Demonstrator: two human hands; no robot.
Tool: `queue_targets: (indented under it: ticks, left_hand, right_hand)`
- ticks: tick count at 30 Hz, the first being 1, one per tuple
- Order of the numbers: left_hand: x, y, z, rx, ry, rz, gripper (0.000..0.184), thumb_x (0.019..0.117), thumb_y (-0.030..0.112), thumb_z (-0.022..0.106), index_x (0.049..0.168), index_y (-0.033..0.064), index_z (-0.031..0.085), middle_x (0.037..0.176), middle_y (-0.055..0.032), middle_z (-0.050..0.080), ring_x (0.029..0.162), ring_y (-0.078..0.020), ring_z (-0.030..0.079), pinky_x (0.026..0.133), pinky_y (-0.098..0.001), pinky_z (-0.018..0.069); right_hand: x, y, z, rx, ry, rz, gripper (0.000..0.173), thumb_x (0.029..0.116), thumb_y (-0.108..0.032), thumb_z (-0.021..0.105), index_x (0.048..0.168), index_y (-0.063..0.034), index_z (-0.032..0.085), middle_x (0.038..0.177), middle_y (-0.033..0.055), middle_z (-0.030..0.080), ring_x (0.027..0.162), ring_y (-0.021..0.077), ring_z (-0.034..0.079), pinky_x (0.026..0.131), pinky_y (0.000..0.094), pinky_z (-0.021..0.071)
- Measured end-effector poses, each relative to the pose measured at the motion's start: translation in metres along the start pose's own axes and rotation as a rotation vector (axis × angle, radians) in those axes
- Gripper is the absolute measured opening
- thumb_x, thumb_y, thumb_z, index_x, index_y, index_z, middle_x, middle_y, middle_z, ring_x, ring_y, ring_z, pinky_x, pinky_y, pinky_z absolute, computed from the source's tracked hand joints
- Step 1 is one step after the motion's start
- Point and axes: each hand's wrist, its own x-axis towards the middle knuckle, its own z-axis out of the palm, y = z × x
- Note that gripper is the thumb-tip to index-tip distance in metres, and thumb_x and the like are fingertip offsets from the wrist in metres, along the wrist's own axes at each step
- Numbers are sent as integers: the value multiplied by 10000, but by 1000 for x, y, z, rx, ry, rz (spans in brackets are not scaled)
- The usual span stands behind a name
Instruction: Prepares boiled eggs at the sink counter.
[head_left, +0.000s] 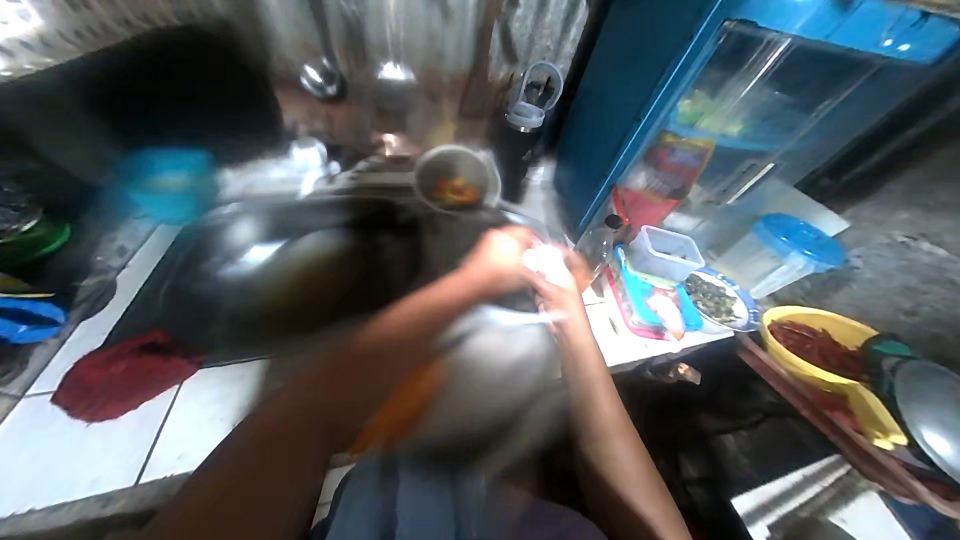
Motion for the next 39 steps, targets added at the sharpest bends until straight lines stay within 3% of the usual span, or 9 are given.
queue_targets:
  ticks: [3, 8, 13, 16, 19, 25, 29, 37, 39]
  left_hand:
    - [1, 3, 1, -1, 6, -56, 248, 1033, 8, 512, 1216, -75, 659, 1214, -263, 665, 1138, -369, 654, 1033, -509, 485]
    - [0, 12, -3, 99, -37, -157, 271, 1066, 60, 481, 1239, -62, 650, 1259, -268, 643, 1186, -399, 627, 1054, -537, 461]
    - [7, -10, -2, 284, -136, -226, 324, 1033, -15, 475, 1319, -26, 628, 1328, -265, 616, 1238, -422, 600, 1069, -554, 453]
    - [6, 2, -5, 138, -124, -313, 355, 1075, 86, 452, 1393, 16, 594, 1442, -248, 537, 1323, -401, 537, 1112, -557, 414]
    - [0, 10, -1, -66, -47, -253, 332, 1075, 193, 517, 1320, 11, 646, 1363, -238, 594, 1266, -350, 577, 1090, -521, 431]
    - [-11, 4, 22, -45, 60, -18, 362, 1052, 96, 514, 1382, -20, 606, 1280, -235, 638, 1196, -355, 588, 1069, -461, 431]
    - [-13, 1, 34, 106, 265, 99, 298, 984, -29, 530, 1242, -97, 664, 1089, -266, 691, 1079, -406, 656, 998, -490, 499]
    - [-11, 7, 24, 221, 273, 127, 179, 954, -51, 582, 1078, -107, 698, 1068, -267, 703, 1060, -414, 679, 973, -494, 521]
    - [-9, 11, 16, 193, 214, 62, 204, 997, -3, 553, 1115, -99, 690, 1121, -272, 694, 1112, -411, 665, 1009, -505, 501]
  right_hand:
    - [-1, 5, -2, 20, 3, -28, 490, 930, 142, 586, 1394, 56, 456, 1065, 145, 686, 855, 189, 738, 743, 324, 642]
    - [2, 15, -9, 116, 33, -59, 577, 876, 175, 624, 1418, 51, 470, 1127, 151, 637, 930, 168, 701, 835, 309, 624]
    - [-1, 10, -10, 217, 48, -11, 586, 919, 160, 584, 1463, 9, 425, 1134, 165, 650, 911, 218, 727, 766, 337, 638]
    - [5, 14, -13, 154, 90, -28, 583, 906, 161, 605, 1451, 26, 450, 1131, 149, 651, 898, 172, 695, 760, 298, 610]
    - [6, 15, -11, 202, 116, -38, 491, 973, 103, 555, 1448, 43, 445, 1148, 151, 643, 925, 167, 689, 823, 308, 605]
    - [3, 11, -3, 301, 209, -27, 270, 1056, 16, 461, 1325, 37, 473, 976, 83, 646, 790, 115, 690, 747, 265, 613]
    - [-3, 0, 7, 290, 267, 1, 178, 1066, 5, 450, 1216, 60, 528, 899, 72, 654, 740, 112, 698, 723, 254, 622]
    - [-6, 0, 6, 303, 220, -37, 216, 1062, 30, 424, 1230, 82, 550, 918, 89, 683, 769, 140, 715, 743, 287, 631]
    - [-8, -1, 6, 297, 200, -43, 226, 1058, 38, 421, 1238, 84, 550, 939, 101, 683, 790, 153, 718, 751, 304, 633]
